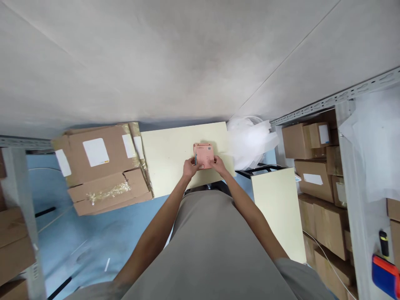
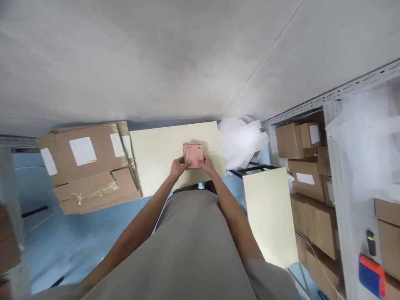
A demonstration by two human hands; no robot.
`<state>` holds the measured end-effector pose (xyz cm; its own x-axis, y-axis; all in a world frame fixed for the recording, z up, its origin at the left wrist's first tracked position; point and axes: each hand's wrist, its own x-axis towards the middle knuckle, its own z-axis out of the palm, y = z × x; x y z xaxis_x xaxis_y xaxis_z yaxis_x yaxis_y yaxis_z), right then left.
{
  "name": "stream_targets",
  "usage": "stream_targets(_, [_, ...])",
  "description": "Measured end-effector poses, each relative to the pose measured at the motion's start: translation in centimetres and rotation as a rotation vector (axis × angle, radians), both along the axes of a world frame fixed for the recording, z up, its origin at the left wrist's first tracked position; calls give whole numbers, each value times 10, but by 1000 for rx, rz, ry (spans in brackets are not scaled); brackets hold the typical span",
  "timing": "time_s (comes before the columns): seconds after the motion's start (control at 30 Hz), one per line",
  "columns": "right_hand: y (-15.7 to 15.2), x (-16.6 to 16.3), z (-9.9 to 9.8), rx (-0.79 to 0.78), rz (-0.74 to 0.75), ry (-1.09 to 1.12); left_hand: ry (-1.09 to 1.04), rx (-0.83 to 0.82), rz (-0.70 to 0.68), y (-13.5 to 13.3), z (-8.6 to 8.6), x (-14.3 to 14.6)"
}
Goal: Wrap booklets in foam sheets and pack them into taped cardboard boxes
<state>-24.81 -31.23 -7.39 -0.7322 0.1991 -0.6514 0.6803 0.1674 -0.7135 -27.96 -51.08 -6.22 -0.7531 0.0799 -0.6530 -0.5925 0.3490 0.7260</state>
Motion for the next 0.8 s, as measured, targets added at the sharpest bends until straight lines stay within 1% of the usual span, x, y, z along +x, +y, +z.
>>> stream_targets(0.1, [17, 11, 11, -52, -31, 9, 21, 46, -39, 7, 3, 6])
stream_targets(0.23, [43, 28, 26, -157, -81, 50, 2, 115, -95, 24, 5, 16])
stream_targets(0.3, [52, 35, 30, -159, -124, 45, -19, 147, -100, 33, 4, 21])
stream_targets(0.43, [58, 43, 24, -122, -204, 21, -57, 180, -93, 45, 0, 29])
stream_targets(0.6, [56, 46, 12, -133, -275, -37, -85, 115, -75, 49, -8, 30])
stream_targets(0.7, [53, 47, 11, -173, -298, -64, -81, 55, -60, 52, -11, 28])
stream_targets(0.8, [48, 47, 16, -229, -304, -69, -63, -8, -16, 51, -10, 27])
